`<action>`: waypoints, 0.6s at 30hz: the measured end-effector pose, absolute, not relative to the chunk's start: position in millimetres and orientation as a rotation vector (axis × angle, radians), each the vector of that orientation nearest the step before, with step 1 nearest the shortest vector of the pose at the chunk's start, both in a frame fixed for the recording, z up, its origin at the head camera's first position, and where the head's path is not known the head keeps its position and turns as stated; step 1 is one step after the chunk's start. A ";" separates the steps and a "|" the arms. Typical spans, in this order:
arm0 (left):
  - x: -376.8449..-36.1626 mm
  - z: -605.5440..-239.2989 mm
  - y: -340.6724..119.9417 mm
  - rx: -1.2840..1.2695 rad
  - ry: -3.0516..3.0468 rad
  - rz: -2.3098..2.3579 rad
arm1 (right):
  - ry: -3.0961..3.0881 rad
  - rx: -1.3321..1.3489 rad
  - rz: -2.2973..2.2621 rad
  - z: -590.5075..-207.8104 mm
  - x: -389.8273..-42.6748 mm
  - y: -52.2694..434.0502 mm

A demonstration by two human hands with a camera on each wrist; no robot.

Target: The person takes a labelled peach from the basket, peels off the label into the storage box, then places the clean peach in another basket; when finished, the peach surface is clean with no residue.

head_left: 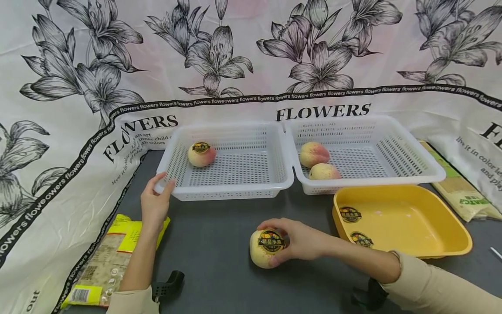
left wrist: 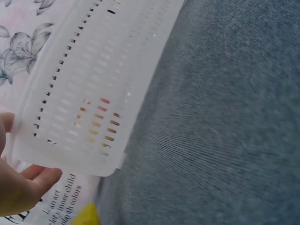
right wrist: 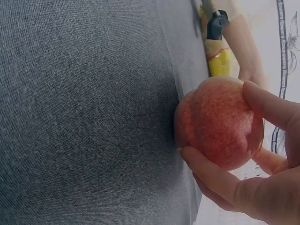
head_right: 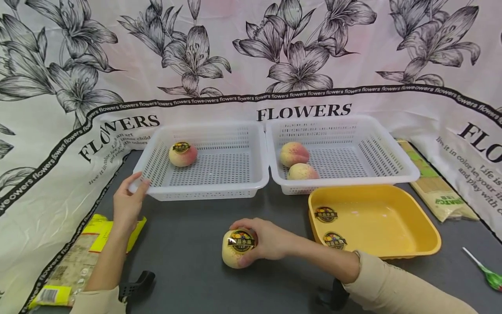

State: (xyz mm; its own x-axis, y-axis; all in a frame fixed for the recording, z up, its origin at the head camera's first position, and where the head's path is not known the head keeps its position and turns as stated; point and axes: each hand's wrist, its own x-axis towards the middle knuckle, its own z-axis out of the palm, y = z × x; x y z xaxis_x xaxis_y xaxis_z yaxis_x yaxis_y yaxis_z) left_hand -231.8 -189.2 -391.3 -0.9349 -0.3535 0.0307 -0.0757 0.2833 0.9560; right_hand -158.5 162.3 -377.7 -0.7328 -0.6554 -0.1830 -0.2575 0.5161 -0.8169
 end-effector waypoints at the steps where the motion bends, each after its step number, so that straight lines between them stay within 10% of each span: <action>1: -231.2 -390.3 -189.5 0.397 -2.326 -1.693 | 2.285 -0.743 -1.118 -377.9 -158.2 162.3; 12: -219.5 -372.4 -190.2 0.384 -2.276 -1.508 | 2.290 -0.742 -1.131 -382.5 -156.0 163.2; 18: -204.1 -359.2 -157.5 -0.138 -2.009 -1.429 | 2.294 -0.734 -1.135 -383.1 -154.5 162.5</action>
State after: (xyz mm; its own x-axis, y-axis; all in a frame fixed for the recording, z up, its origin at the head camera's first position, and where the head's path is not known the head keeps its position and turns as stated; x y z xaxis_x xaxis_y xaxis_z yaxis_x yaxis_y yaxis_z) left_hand -204.1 -157.5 -359.2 -0.7765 -0.2793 0.5649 0.4419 0.3977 0.8041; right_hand -154.5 162.5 -383.1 -0.7440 -0.6447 -0.1756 -0.2514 0.5136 -0.8203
